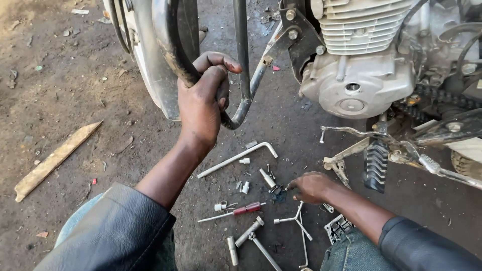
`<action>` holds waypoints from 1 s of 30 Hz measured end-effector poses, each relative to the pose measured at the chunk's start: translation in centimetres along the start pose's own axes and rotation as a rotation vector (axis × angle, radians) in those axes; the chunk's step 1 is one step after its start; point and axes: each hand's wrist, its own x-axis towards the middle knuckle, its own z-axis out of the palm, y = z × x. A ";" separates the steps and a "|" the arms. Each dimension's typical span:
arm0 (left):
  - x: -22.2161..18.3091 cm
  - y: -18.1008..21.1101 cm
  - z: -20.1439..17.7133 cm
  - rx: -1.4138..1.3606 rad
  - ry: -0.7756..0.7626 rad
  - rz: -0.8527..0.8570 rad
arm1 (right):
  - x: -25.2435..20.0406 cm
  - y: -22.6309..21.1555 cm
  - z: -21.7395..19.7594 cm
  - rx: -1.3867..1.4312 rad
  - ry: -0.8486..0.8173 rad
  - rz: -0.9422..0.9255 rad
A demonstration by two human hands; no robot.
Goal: Loosening and adjusting internal bolts and components on a motorcycle engine cylinder head using various hand tools.
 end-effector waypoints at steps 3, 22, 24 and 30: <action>-0.3 -0.7 -0.3 0.001 -0.002 0.051 | -1.4 -2.3 -0.8 -0.016 -0.006 -0.019; -1.0 -5.5 0.5 -0.127 0.059 0.165 | 3.0 2.7 2.4 0.009 0.161 0.095; -1.1 -5.6 0.4 -0.129 0.054 0.149 | 3.6 3.6 2.8 0.013 0.156 0.127; -1.1 -4.9 0.1 -0.130 0.072 0.075 | 3.6 5.6 4.1 0.071 0.147 0.256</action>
